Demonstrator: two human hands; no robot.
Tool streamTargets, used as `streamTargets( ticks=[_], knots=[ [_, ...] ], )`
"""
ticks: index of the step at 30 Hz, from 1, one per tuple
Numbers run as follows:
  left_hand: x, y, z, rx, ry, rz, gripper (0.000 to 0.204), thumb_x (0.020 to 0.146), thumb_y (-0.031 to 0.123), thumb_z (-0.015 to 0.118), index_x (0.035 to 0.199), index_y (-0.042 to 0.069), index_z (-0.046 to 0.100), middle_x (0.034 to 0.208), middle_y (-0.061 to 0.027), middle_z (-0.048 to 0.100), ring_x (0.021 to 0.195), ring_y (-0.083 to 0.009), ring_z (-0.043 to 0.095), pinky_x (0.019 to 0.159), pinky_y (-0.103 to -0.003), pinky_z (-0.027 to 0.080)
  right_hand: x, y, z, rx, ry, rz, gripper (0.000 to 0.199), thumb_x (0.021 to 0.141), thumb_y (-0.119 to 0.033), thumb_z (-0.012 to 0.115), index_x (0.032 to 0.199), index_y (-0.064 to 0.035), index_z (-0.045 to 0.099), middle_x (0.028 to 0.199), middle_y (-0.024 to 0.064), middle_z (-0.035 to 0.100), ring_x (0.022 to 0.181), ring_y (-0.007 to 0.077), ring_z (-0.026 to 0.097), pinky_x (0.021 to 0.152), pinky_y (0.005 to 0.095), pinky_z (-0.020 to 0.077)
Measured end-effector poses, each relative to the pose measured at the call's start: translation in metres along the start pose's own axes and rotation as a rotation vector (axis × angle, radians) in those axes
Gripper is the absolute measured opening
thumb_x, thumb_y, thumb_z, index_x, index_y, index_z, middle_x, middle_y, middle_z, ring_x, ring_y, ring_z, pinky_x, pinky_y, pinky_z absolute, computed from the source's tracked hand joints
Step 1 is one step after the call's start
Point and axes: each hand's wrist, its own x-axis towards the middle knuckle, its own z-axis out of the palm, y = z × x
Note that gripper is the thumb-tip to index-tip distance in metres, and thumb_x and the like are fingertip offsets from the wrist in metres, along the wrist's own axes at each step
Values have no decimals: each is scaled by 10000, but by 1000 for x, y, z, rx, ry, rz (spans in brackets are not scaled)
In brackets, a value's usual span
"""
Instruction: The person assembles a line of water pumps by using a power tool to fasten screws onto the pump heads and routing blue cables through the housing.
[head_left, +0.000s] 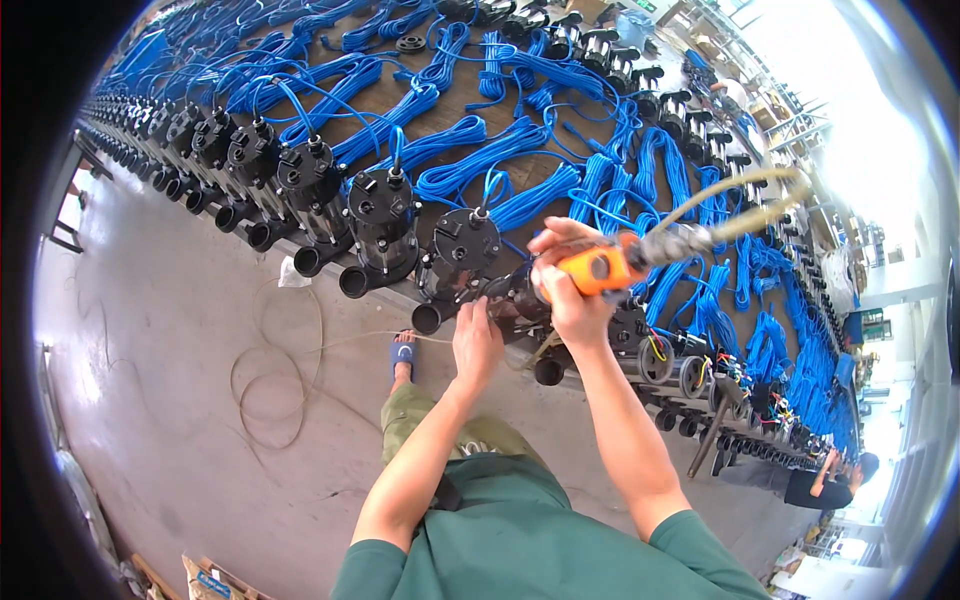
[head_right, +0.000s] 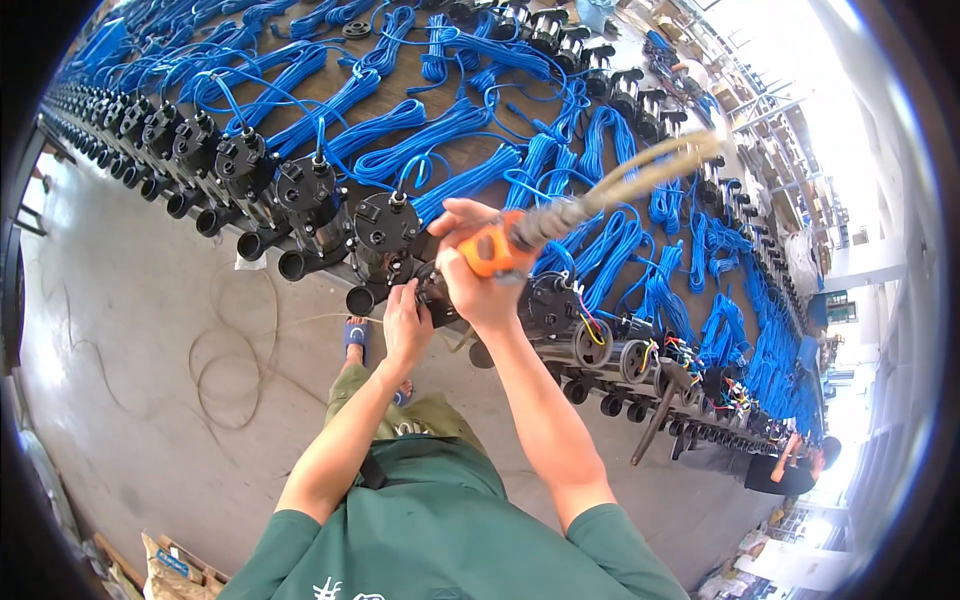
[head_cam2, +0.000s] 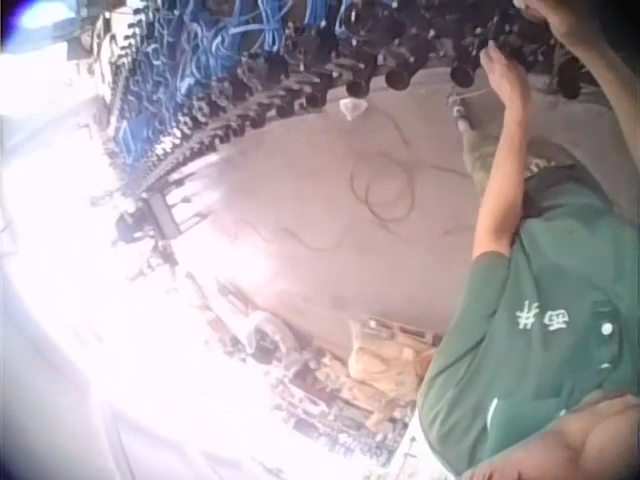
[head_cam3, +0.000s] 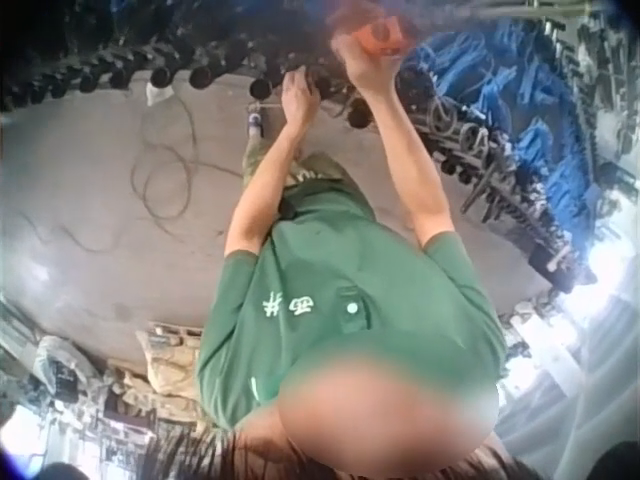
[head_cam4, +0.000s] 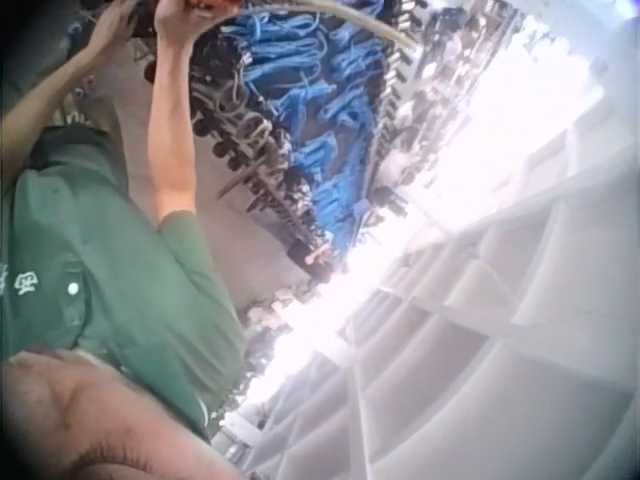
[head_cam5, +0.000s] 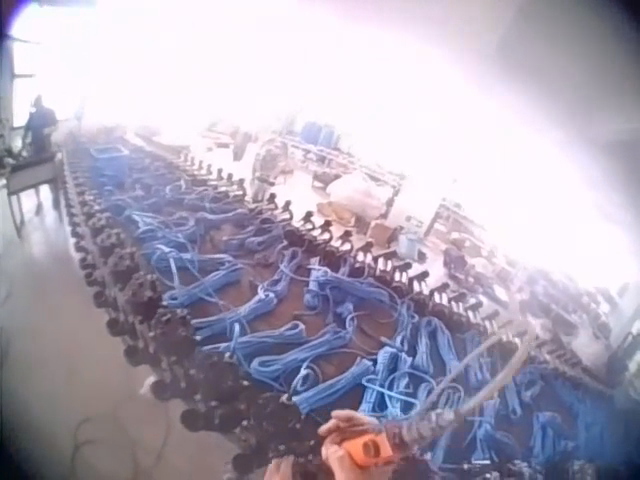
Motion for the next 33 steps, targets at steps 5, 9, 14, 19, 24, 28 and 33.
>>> streamTargets(
  ticks=[5,9,14,19,24,28,33],
  knots=[
    [-5,32,-9,-10,-8,82,1023,667,132,853,1479,-41,255,1322,-268,509,1240,-430,501,1061,-458,410,-42,-16,-45,-73,46,2,378,829,46,582,1203,11,543,970,87,635,731,85,588,644,222,512],
    [-4,29,17,-103,-51,27,963,692,159,856,1452,-32,297,1332,-284,519,1204,-438,542,1010,-464,464,-46,-5,-61,-60,152,32,268,817,66,604,1081,19,589,906,65,648,775,93,625,669,223,521],
    [4,14,25,-121,-108,12,1067,645,284,901,1459,-11,278,1284,-292,537,1133,-444,583,948,-470,489,-33,-33,-54,-98,184,-48,338,771,65,587,1100,39,657,896,98,714,726,81,635,665,226,520],
    [27,6,24,-287,-167,108,1042,551,234,953,1370,-24,364,1138,-196,656,1016,-337,669,885,-414,529,-60,-81,-74,129,224,-124,368,837,0,581,1204,6,559,946,90,643,771,102,616,655,235,494],
    [22,30,34,-455,-112,193,754,676,265,899,1237,-7,475,1076,-128,678,951,-255,671,842,-382,525,-54,-36,-72,25,392,-155,215,706,25,622,915,5,670,775,73,671,718,127,656,682,273,526],
    [28,-7,48,-499,-58,182,637,656,310,895,990,-3,452,863,-156,638,803,-293,648,725,-403,505,-43,-13,-68,-108,239,-162,201,719,22,600,914,33,649,779,71,663,701,128,651,670,277,535],
    [24,-28,29,-246,-225,79,766,629,345,914,1103,-18,434,883,-129,634,797,-283,632,730,-399,502,-35,-6,-56,-208,175,-200,211,712,28,602,920,36,636,777,66,670,698,129,660,685,281,542]
  ],
)
